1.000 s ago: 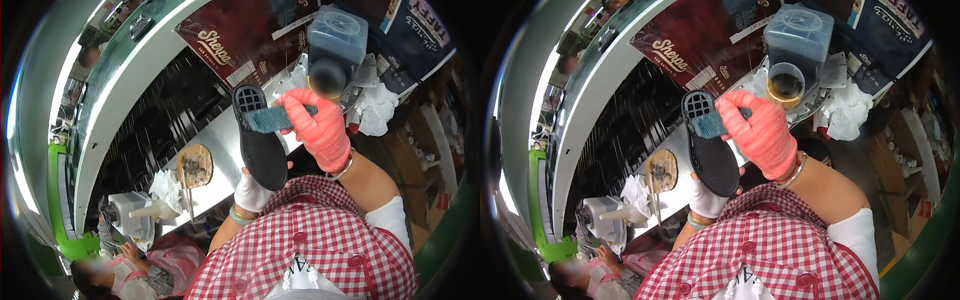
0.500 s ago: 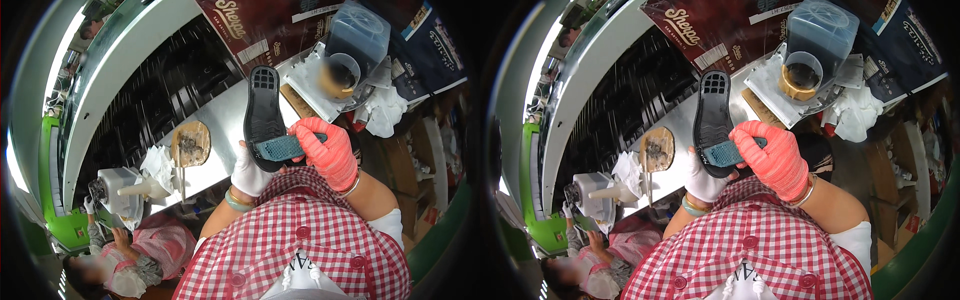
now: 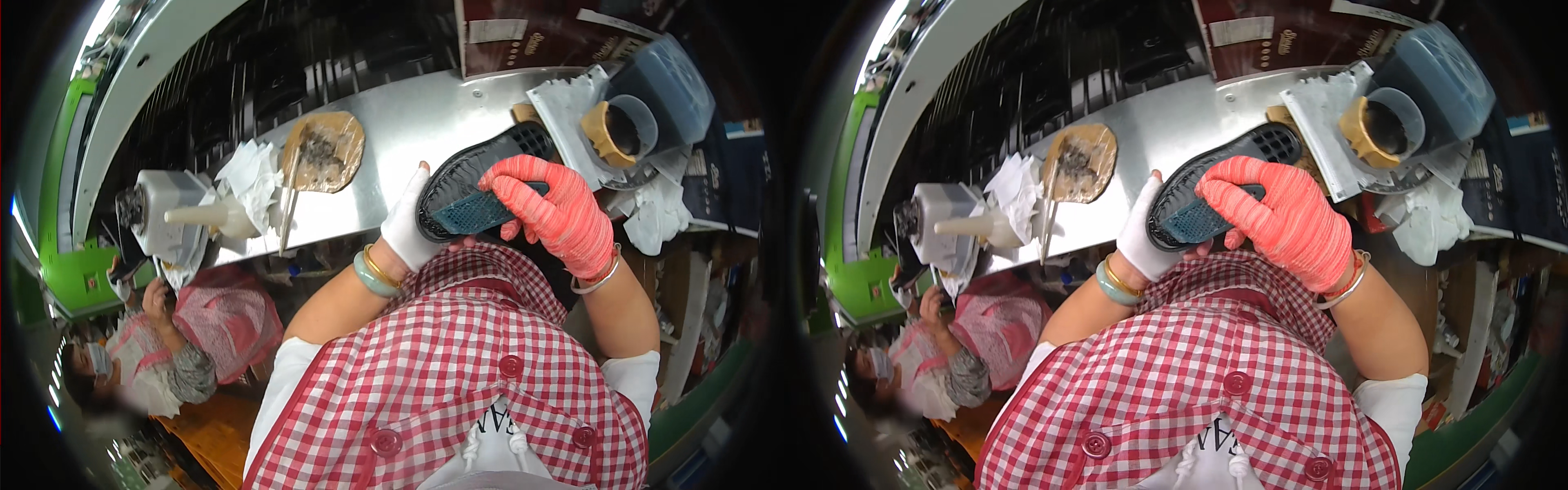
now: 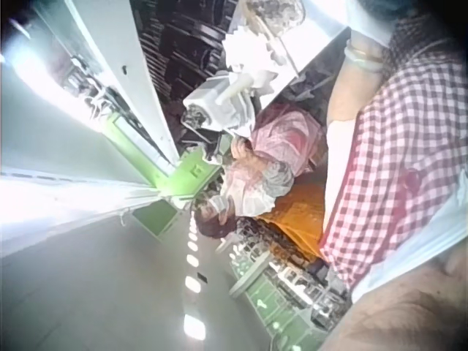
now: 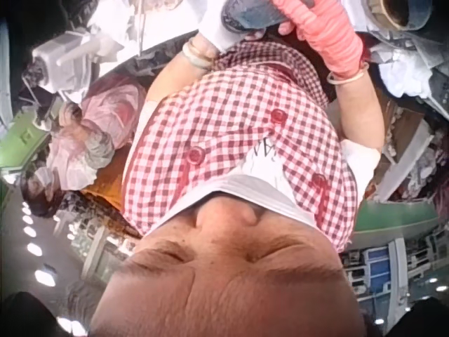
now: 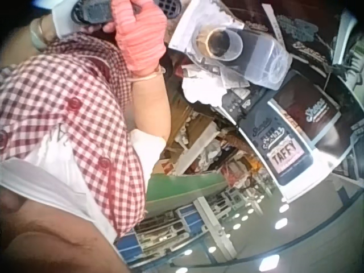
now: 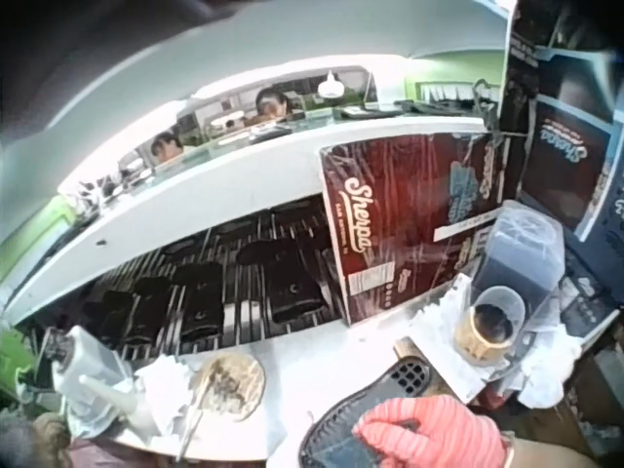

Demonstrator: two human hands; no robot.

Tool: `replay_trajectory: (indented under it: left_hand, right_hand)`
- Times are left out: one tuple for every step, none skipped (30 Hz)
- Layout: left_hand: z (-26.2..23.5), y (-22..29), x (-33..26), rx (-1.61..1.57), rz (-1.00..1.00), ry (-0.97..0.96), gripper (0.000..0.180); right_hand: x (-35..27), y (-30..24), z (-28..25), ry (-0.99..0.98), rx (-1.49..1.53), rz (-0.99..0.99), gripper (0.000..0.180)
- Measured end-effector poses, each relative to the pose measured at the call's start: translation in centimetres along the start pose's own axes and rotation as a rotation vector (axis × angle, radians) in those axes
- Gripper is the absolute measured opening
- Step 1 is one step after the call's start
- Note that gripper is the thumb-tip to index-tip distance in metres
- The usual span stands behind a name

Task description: The person scrubs the soles of black slip-on shoes with a blue brush and a dark liquid solution. They repeatedly dip the brush into a container of liquid and scrub the shoe soles, then place the shoes on a conveyor belt. The person also uses a white stick to stir the liquid in the container.

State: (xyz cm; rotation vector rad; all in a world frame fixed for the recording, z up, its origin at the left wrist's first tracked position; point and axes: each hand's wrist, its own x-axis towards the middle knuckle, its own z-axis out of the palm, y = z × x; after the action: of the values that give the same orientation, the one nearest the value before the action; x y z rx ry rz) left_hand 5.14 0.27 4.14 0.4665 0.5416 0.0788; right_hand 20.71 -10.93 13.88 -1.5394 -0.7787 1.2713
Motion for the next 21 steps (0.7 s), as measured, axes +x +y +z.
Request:
replay_trajectory:
  left_hand:
    - [-0.6,0.2,0.0,-0.014,-0.012,-0.042,0.066]
    - [-1.4,0.4,-0.1,-0.027,-0.024,-0.085,0.067]
    - [-1.8,0.7,-0.2,-0.039,-0.038,-0.130,0.068]
    - [-1.6,1.2,-0.6,-0.041,-0.060,-0.043,0.064]
    - [-1.8,1.5,-0.7,-0.032,-0.091,-0.005,0.062]
    - [-2.1,2.1,-0.7,-0.021,-0.121,0.033,0.060]
    - [-2.4,2.7,-0.7,-0.011,-0.152,0.070,0.058]
    - [-3.9,2.9,-0.6,0.011,-0.168,0.000,0.056]
    - [-4.6,3.4,-0.6,0.038,-0.202,0.001,0.055]
    - [-5.2,4.0,-0.6,0.066,-0.237,0.002,0.055]
    - [-5.7,4.6,-0.6,0.094,-0.273,0.002,0.054]
    - [-5.9,5.0,-0.6,0.080,-0.287,0.069,0.052]
    - [-6.0,5.5,-0.5,0.110,-0.288,0.133,0.052]
    - [-6.0,6.0,-0.6,0.140,-0.289,0.198,0.053]
    - [-5.7,6.5,-0.7,0.170,-0.295,0.256,0.053]
    - [-5.1,7.1,-1.0,0.189,-0.292,0.260,0.055]
    - [-5.6,7.4,-1.1,0.202,-0.309,0.224,0.055]
    - [-6.1,7.7,-1.1,0.214,-0.325,0.189,0.055]
    - [-6.3,7.9,-1.1,0.226,-0.339,0.153,0.056]
    - [-6.2,7.9,-1.1,0.261,-0.326,0.214,0.057]
    - [-6.6,8.1,-0.9,0.278,-0.332,0.203,0.057]
  right_hand:
    - [0.5,-0.1,0.2,-0.021,-0.018,0.010,0.025]
    - [1.1,0.0,0.5,-0.036,-0.005,0.011,0.024]
    - [1.6,-0.1,0.6,-0.063,-0.018,0.025,0.024]
    - [2.1,-0.2,0.9,-0.089,-0.032,0.039,0.024]
    - [2.5,-0.3,1.1,-0.114,-0.045,0.053,0.024]
    - [2.9,-0.2,1.6,-0.125,-0.005,0.066,0.023]
    - [3.4,-0.1,2.1,-0.132,0.004,0.060,0.024]
    - [3.8,0.0,2.6,-0.139,0.013,0.055,0.024]
    - [4.2,0.1,3.0,-0.141,0.022,0.050,0.025]
    - [4.8,0.6,3.3,-0.143,0.038,0.037,0.026]
    - [5.4,0.8,3.5,-0.148,0.027,0.032,0.027]
    - [5.9,1.0,3.7,-0.149,0.015,0.031,0.027]
    - [6.3,1.2,3.9,-0.148,0.003,0.030,0.028]
    - [6.8,1.2,4.0,-0.157,-0.003,0.019,0.029]
    - [7.2,1.3,4.0,-0.164,-0.012,0.021,0.029]
    - [7.5,1.2,4.1,-0.171,-0.020,0.023,0.029]
    - [7.7,1.2,4.1,-0.177,-0.027,0.025,0.029]
    - [7.9,1.2,4.0,-0.192,-0.014,0.021,0.028]
    - [8.0,1.2,4.0,-0.193,-0.026,0.029,0.028]
    - [8.1,1.1,3.9,-0.195,-0.038,0.037,0.028]
    - [8.2,1.1,3.8,-0.195,-0.050,0.044,0.027]
